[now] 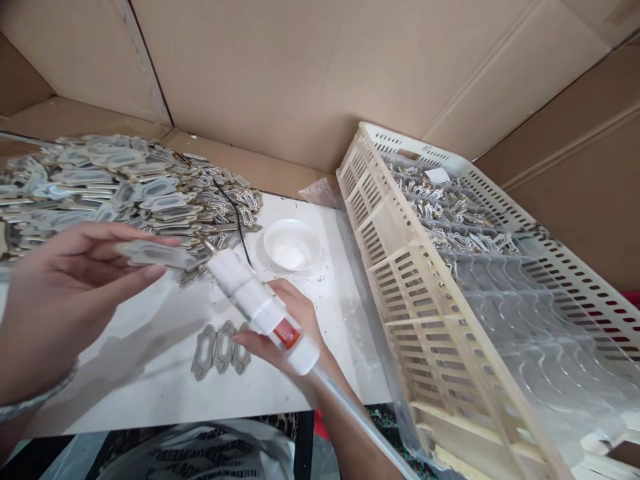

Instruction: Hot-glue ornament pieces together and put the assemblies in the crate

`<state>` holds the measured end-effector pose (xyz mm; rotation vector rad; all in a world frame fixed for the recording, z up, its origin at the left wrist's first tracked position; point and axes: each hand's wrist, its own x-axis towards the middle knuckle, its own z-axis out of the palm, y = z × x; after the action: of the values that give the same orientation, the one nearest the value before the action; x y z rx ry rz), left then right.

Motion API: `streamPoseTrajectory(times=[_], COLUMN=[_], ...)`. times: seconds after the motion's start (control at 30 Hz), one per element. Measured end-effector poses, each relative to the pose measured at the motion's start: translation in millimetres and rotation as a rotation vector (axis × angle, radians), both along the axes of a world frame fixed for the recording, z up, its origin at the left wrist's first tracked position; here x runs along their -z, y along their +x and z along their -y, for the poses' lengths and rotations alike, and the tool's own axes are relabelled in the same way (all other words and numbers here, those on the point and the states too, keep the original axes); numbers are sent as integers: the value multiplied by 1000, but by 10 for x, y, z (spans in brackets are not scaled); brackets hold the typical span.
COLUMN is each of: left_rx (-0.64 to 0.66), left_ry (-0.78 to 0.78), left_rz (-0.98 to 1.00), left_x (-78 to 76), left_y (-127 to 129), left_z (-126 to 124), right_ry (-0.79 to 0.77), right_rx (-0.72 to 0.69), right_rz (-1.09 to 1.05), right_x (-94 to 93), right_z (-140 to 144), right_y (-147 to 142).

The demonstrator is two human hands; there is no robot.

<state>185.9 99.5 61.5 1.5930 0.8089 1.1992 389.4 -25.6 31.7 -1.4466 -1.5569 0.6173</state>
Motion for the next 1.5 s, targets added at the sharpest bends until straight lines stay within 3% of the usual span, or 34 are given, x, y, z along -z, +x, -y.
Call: streamPoseTrajectory(times=[0.13,0.3,1.5], left_rx=[-106,-100,-107], left_ry=[270,390,351], left_rz=[59,27,39], left_x=[29,124,107], left_y=[4,-11,-8], left_z=[11,27,73], right_ry=[128,132,35], right_rx=[-65,-90,-36], right_rz=[-73,-64,-13], right_x=[95,149,166], right_z=[-12,-7,-16], right_y=[-37,-44,-24])
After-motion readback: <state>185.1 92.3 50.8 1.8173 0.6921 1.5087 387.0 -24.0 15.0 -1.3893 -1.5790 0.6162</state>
